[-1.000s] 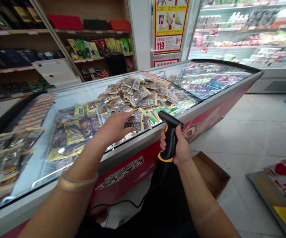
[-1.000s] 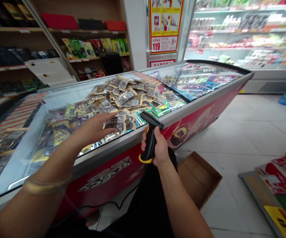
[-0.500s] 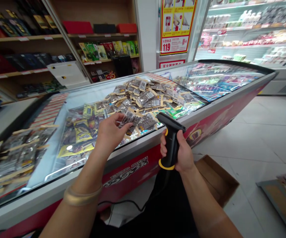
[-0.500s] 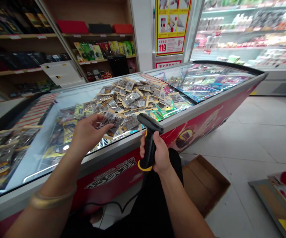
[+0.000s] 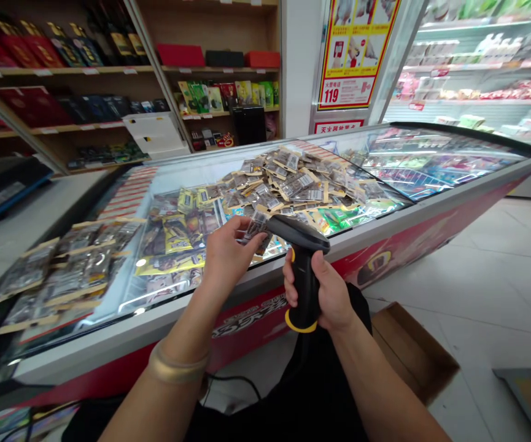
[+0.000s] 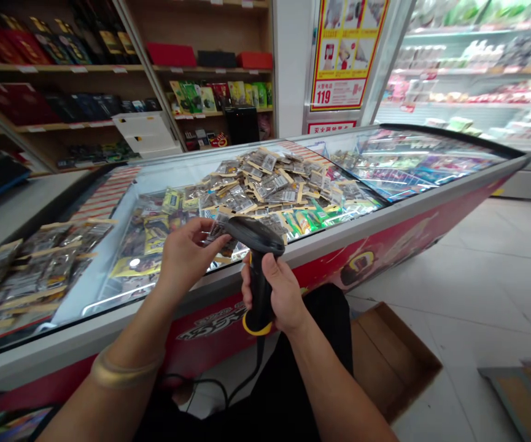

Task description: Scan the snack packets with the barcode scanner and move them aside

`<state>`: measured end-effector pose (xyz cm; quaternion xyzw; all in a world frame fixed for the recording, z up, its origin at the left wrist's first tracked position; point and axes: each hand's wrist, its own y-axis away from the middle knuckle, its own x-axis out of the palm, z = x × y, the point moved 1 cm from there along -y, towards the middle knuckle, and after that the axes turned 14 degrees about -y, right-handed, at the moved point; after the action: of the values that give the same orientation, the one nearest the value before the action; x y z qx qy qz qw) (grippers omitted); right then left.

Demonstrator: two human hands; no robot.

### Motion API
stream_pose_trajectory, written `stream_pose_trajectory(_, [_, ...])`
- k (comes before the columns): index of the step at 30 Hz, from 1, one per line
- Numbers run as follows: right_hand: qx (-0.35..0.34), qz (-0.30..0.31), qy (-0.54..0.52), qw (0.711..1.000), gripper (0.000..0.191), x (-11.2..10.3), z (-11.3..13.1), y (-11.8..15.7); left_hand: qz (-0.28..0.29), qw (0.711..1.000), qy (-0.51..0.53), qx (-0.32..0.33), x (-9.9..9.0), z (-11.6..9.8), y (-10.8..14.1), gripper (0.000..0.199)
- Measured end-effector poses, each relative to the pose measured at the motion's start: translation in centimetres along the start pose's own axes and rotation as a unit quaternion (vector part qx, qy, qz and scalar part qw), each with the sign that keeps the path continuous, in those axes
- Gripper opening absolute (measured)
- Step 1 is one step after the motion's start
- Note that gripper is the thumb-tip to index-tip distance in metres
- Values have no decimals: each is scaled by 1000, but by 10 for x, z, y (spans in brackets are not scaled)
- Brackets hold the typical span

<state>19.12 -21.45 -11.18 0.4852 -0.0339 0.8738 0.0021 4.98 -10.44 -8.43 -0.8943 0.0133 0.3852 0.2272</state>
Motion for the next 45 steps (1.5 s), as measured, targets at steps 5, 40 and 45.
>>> stream_pose_trajectory(5, [6, 12, 10, 1000, 53, 7, -1, 1, -2, 1000, 14, -2, -4, 5, 2, 22])
stream_pose_trajectory(40, [211, 77, -19, 974, 57, 95, -148, -66, -174, 905, -315, -226, -193, 189, 46, 55])
stream_pose_trajectory(45, [182, 94, -32, 978, 58, 88, -128, -60, -230, 913, -302, -147, -188, 165, 39, 44])
